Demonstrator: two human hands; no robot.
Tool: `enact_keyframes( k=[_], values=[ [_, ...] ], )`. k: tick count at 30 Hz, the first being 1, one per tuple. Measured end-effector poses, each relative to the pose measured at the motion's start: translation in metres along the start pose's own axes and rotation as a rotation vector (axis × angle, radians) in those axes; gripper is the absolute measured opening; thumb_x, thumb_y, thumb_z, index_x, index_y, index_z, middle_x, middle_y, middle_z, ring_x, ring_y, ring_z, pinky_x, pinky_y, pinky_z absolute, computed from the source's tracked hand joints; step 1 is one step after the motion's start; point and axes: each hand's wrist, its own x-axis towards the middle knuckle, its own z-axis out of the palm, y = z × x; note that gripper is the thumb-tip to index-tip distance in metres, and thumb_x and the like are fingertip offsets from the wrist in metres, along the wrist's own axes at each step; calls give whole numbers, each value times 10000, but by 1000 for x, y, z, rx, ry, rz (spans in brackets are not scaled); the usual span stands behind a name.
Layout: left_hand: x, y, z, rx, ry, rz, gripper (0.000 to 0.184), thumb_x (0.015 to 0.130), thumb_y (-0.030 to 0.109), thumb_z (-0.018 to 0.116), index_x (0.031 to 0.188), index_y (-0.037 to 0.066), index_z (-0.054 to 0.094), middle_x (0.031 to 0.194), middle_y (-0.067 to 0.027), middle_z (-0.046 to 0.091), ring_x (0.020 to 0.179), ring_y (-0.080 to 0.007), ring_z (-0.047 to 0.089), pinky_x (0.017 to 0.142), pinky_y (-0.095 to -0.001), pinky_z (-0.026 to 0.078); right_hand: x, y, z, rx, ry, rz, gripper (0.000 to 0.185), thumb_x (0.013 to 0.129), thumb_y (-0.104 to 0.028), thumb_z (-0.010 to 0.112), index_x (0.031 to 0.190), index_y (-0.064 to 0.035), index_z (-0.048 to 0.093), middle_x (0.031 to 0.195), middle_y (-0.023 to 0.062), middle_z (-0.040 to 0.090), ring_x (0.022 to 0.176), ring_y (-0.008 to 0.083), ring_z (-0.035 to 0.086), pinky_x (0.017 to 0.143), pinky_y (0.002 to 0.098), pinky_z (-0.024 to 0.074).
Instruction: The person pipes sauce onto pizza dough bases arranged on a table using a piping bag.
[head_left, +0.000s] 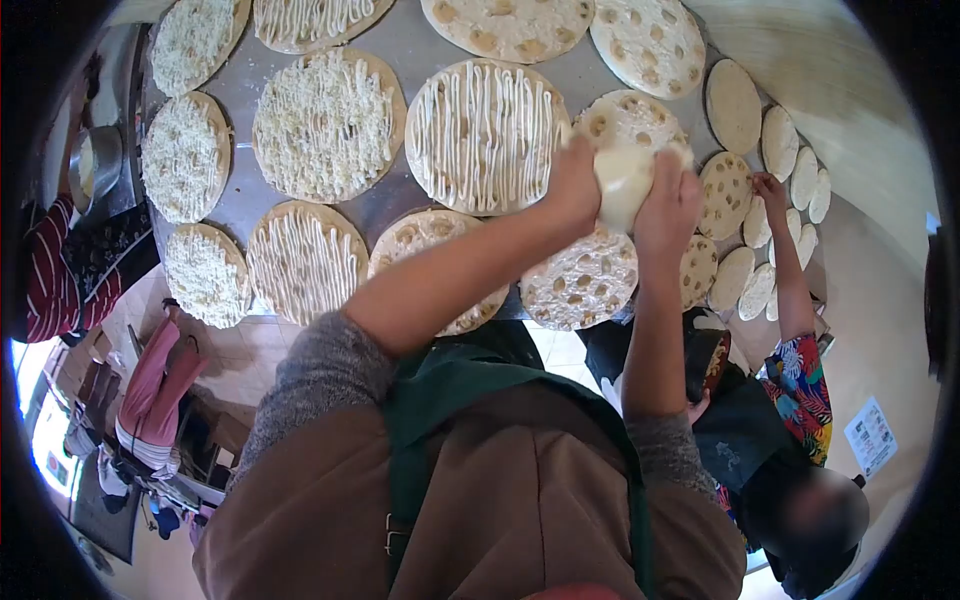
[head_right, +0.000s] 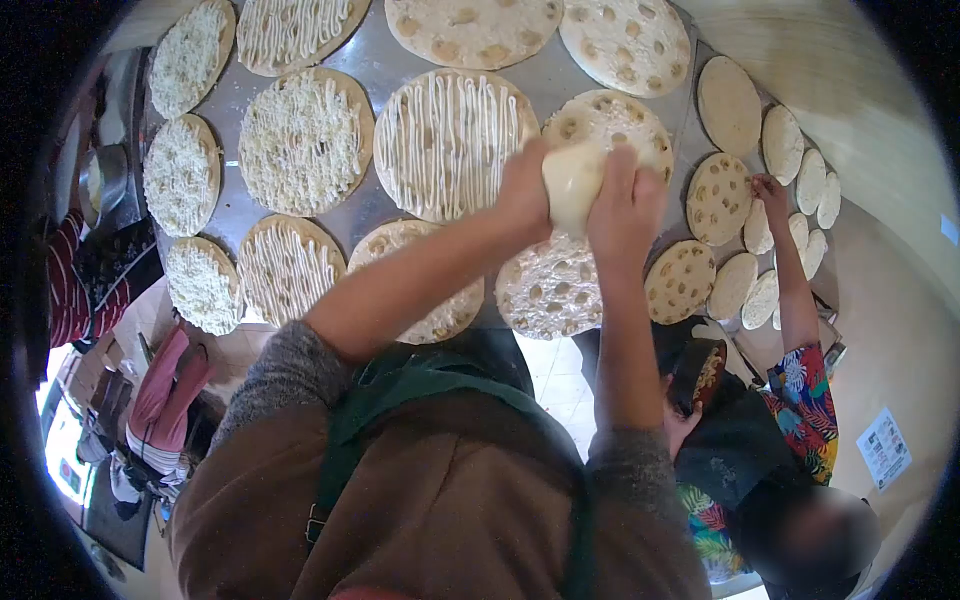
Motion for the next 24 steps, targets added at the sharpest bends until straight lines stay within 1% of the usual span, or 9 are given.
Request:
enact_keyframes(
  k=[5, 6, 8, 11, 14, 17, 19, 23, 24],
  values=[
    [-4, -11, -3, 62, 1, 24, 399, 894, 323, 366, 948, -46, 507, 855, -174, 553, 690, -226, 566, 603, -391, 466, -6, 16, -1, -90, 108, -92, 474, 882, -282, 514, 561, 56, 424, 504, 84, 442, 494, 125, 396, 478, 341, 338],
    [-6, -37, -16, 38, 26, 80, 385, 890, 321, 369, 928, -37, 507, 839, -175, 551, 705, -231, 558, 615, -387, 460, -20, 24, -6, -36, 63, -14, 471, 880, -283, 514, 565, 56, 427, 503, 87, 438, 494, 127, 398, 478, 342, 338],
    [-35, -43, -29, 85, 6, -43, 388, 884, 326, 373, 900, -38, 509, 830, -175, 549, 714, -227, 550, 629, -390, 452, -46, 34, -16, 76, -31, 142, 464, 876, -285, 513, 572, 57, 433, 500, 94, 431, 493, 133, 401, 478, 345, 338],
    [-21, -49, -22, 73, 49, -36, 388, 880, 323, 370, 848, -37, 511, 796, -169, 547, 693, -222, 541, 630, -387, 446, -39, 28, -17, 68, -9, 79, 441, 874, -268, 515, 588, 62, 451, 495, 96, 433, 497, 128, 408, 478, 337, 342],
    [5, -23, 3, 16, 34, 1, 388, 876, 318, 373, 824, -40, 514, 773, -162, 545, 649, -225, 529, 612, -391, 440, -1, 20, -13, -163, -47, -7, 337, 873, -231, 546, 671, 37, 519, 622, 43, 485, 615, 101, 437, 562, 300, 378],
    [-4, -9, 5, -32, -32, -36, 352, 868, 278, 406, 903, -44, 543, 825, -153, 583, 694, -234, 588, 636, -366, 473, 4, 33, -5, 65, -49, 126, 359, 878, -263, 535, 650, 13, 511, 611, 38, 487, 585, 97, 426, 543, 310, 371],
    [-36, -15, 6, -37, -48, 7, 340, 868, 260, 421, 951, -40, 557, 863, -147, 602, 747, -235, 620, 666, -350, 495, -21, 26, -5, 164, 17, 111, 419, 888, -290, 484, 651, 55, 504, 600, 102, 499, 581, 142, 448, 550, 344, 378],
    [-21, -40, 29, -230, -351, -287, 339, 892, 288, 449, 998, -5, 583, 863, -127, 630, 742, -227, 639, 680, -346, 517, -13, 40, -25, 93, 144, 243, 453, 903, -311, 455, 685, 82, 518, 612, 122, 529, 592, 172, 488, 569, 345, 405],
    [-5, -47, 50, -159, -419, -328, 335, 900, 316, 452, 990, 29, 600, 885, -122, 636, 726, -219, 635, 664, -347, 515, 7, 59, -28, 139, 302, 209, 439, 910, -313, 449, 707, 67, 533, 628, 90, 546, 590, 159, 489, 552, 317, 409]
  ],
)
